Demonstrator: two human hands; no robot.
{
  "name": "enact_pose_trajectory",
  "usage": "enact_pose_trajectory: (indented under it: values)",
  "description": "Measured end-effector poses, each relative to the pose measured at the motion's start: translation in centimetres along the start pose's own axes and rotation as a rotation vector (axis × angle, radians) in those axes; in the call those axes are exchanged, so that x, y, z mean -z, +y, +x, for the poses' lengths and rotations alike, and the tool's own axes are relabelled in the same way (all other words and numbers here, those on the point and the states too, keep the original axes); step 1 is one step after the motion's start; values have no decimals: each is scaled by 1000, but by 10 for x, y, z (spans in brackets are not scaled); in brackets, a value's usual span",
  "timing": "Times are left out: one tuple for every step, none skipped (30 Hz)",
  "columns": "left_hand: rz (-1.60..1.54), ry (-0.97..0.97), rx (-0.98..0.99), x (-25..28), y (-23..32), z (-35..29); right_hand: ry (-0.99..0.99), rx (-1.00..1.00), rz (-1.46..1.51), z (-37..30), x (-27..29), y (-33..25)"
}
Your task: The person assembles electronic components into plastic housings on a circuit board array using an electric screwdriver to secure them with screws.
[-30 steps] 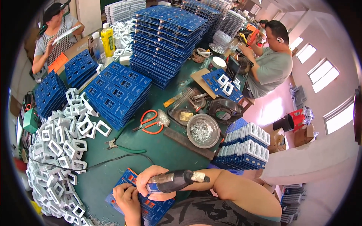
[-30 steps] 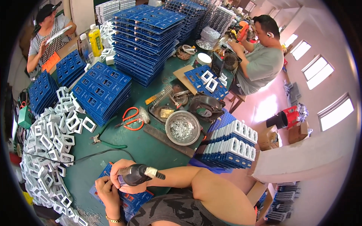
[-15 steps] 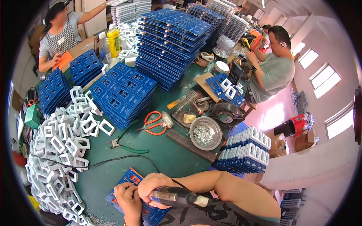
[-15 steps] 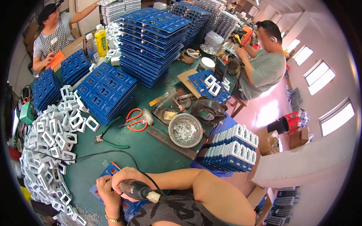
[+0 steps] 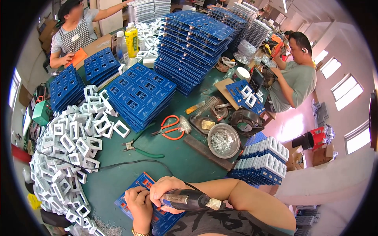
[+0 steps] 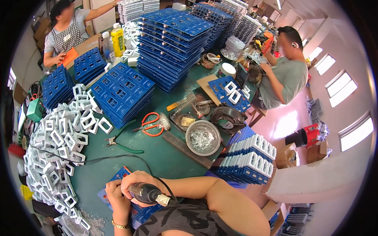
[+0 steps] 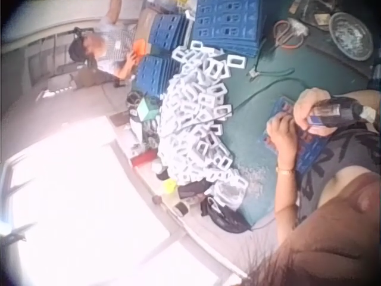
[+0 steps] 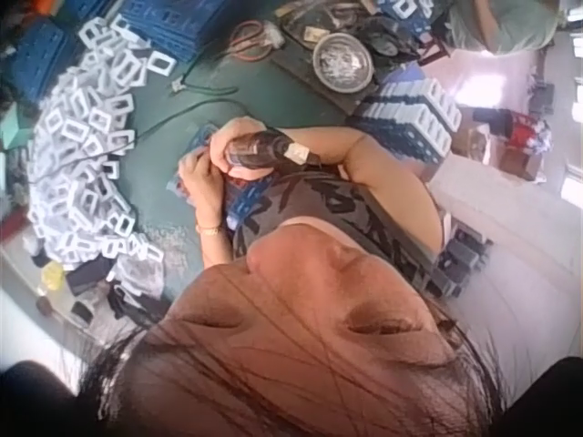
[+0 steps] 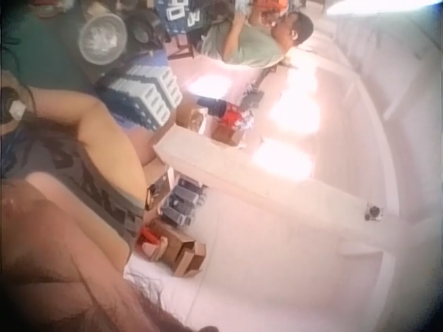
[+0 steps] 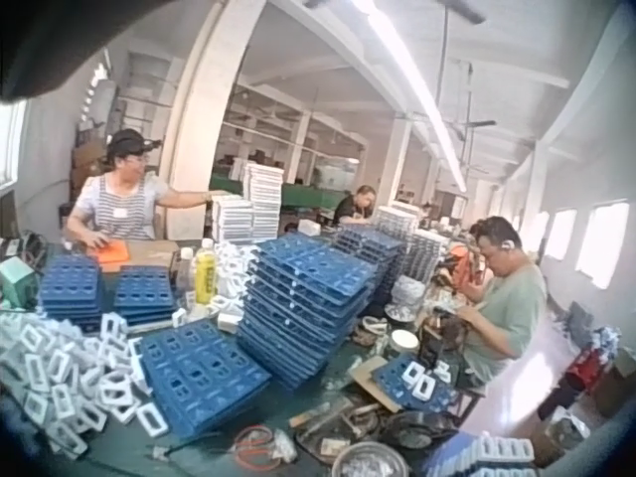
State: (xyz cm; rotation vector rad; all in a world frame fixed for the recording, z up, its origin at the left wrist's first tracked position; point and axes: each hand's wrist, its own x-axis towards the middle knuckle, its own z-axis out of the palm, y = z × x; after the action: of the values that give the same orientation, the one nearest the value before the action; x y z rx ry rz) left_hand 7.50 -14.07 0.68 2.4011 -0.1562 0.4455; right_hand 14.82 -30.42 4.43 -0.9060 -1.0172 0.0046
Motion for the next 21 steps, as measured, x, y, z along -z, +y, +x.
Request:
enact_pose_trajectory:
  values:
    - [3,6,-12,0,-1,0,-8,-10,-23,3,0,-1]
    - [7,13,-25,1,-1,1,-17,-7,-15,6,-2,-2]
    - [10,19,-22,0,-1,1,-14,-45,-30,8,-3,-3]
    - [16,-12,-27,1,0,2,-12,-81,-45,10,-4,-3]
    - [22,-42,-33,2,1,4,-34,-141,32,7,-2,0]
    - [24,-37,-33,9,7,7,-39,-139,33,9,-2,3]
    - [95,-92,-45,23,17,10,-57,-109,3,12,-2,8]
    - [165,-145,-59,33,22,11,-75,-76,-30,14,-2,12]
    - [148,-119,-50,43,10,3,-79,-178,-47,11,-5,11]
    - [186,-46,85,52,5,-8,-82,-174,-46,12,-6,12]
    - [222,32,167,61,-6,-19,-100,-146,-54,14,-6,12]
    - [259,118,264,71,-17,-34,-128,-124,-52,15,-10,14]
    - [270,131,279,79,-22,-48,-154,-97,-84,20,-14,12]
    - [300,150,440,86,-25,-61,-169,-96,-67,20,-16,10]
    - [325,167,592,91,-27,-64,-190,-132,-60,21,-17,10]
    - [331,177,598,92,-29,-68,-210,-169,-51,20,-18,9]
    - [320,143,631,90,-29,-71,-203,-163,-67,18,-19,9]
    - [309,109,667,89,-33,-74,-230,-182,-54,18,-18,9]
    - [331,159,466,86,-45,-78,-218,-199,-49,16,-16,10]
    - [342,158,477,84,-54,-86,-203,-222,-40,13,-14,11]
    - [328,123,506,85,-52,-89,-195,-256,-13,14,-15,11]
